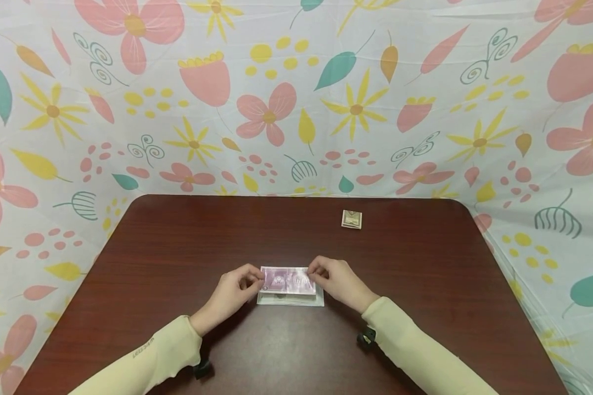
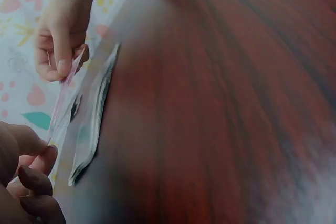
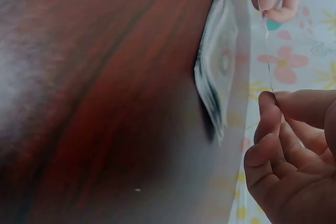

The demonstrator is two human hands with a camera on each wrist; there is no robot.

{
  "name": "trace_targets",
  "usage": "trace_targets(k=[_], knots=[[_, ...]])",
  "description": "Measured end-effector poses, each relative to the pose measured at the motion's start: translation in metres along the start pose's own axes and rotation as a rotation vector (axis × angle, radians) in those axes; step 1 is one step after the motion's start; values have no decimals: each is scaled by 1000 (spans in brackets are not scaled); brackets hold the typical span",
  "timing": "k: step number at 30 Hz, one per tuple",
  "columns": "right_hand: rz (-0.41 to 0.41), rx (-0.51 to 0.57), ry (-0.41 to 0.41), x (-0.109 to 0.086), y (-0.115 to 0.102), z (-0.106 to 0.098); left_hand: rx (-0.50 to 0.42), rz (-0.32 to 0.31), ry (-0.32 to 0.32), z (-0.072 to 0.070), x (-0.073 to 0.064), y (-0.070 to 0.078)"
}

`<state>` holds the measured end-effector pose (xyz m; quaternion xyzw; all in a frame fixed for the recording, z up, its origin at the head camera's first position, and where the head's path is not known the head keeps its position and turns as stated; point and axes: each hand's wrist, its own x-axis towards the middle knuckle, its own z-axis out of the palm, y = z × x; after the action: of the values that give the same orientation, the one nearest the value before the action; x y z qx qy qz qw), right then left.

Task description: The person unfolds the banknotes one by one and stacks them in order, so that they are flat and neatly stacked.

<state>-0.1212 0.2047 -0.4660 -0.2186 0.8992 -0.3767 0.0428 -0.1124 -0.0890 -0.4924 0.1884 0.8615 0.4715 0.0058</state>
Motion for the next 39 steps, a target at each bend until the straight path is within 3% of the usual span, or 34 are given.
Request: trace_targets(k=[6,14,23,39], knots=[[32,-28,-81,-3,-1,5,193,48,-55,0,-2,2],[-4,-49,-78,-1,-1,11,348,126,-48,2,-3,3],[-3,-93,-95,2,1,14,435,151,-75,3,-3,4],[-12,-170,-92,2,-1,15,489,186,-63,4,-2,5]])
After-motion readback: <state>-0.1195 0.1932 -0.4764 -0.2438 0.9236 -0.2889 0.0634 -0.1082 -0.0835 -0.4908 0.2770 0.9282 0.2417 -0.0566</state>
